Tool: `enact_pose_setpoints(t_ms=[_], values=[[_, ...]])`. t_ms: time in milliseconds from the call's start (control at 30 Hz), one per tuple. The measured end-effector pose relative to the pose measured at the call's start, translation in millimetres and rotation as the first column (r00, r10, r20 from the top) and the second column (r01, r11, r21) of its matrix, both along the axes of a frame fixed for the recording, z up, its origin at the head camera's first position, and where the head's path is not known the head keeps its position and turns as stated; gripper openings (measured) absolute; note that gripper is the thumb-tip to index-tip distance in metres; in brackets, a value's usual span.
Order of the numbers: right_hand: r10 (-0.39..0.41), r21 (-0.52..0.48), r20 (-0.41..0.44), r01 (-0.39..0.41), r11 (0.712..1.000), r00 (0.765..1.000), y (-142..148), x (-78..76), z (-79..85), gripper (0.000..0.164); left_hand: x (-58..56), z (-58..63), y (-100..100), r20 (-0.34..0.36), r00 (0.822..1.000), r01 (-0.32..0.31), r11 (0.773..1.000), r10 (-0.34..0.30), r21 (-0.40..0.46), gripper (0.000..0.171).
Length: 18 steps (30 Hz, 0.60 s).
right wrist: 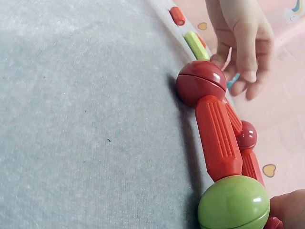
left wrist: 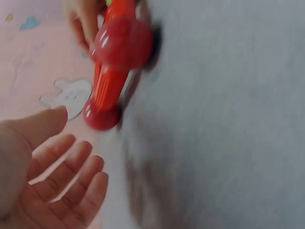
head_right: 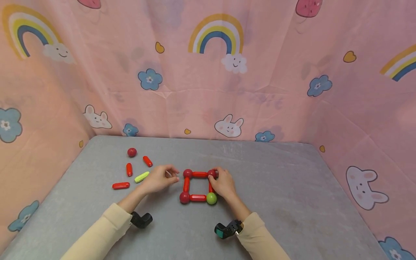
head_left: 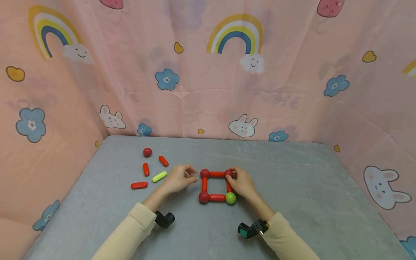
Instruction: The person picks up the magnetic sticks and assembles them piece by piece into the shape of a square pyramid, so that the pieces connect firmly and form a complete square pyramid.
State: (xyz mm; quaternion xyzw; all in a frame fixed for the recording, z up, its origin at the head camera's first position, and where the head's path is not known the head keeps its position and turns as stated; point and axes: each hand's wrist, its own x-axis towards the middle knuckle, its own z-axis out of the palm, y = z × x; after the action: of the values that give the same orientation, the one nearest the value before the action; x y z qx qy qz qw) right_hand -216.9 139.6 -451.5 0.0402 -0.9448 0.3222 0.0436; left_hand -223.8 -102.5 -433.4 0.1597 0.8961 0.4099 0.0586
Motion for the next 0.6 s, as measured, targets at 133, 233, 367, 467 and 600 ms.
enact_pose_setpoints(t_ms=[133,233,367,467,600], values=[[-0.005,-0.002,0.011,0.005,1.000,1.000,0,0.2,0.3,0.032,-1.3,7.2,-15,-0.027,0.999,-0.021,1.000,0.021,0.020,0.025],[-0.008,-0.004,0.013,0.008,1.000,1.000,0,0.3,0.1,0.032,-2.1,10.8,-28,-0.073,0.996,-0.048,0.999,0.050,0.022,0.026],[-0.008,0.005,0.004,0.008,1.000,1.000,0,0.0,-1.5,0.031,-3.0,11.5,-47,-0.122,0.988,-0.090,0.995,0.094,0.035,0.028],[-0.005,0.009,-0.001,0.005,1.000,1.000,0,-0.3,-2.5,0.031,-4.0,8.2,-60,-0.148,0.980,-0.130,0.991,0.133,0.036,0.028],[-0.002,0.005,-0.004,0.002,1.000,1.000,1,-0.4,-2.9,0.031,-4.9,1.1,-75,-0.179,0.964,-0.197,0.980,0.194,0.001,0.027]])
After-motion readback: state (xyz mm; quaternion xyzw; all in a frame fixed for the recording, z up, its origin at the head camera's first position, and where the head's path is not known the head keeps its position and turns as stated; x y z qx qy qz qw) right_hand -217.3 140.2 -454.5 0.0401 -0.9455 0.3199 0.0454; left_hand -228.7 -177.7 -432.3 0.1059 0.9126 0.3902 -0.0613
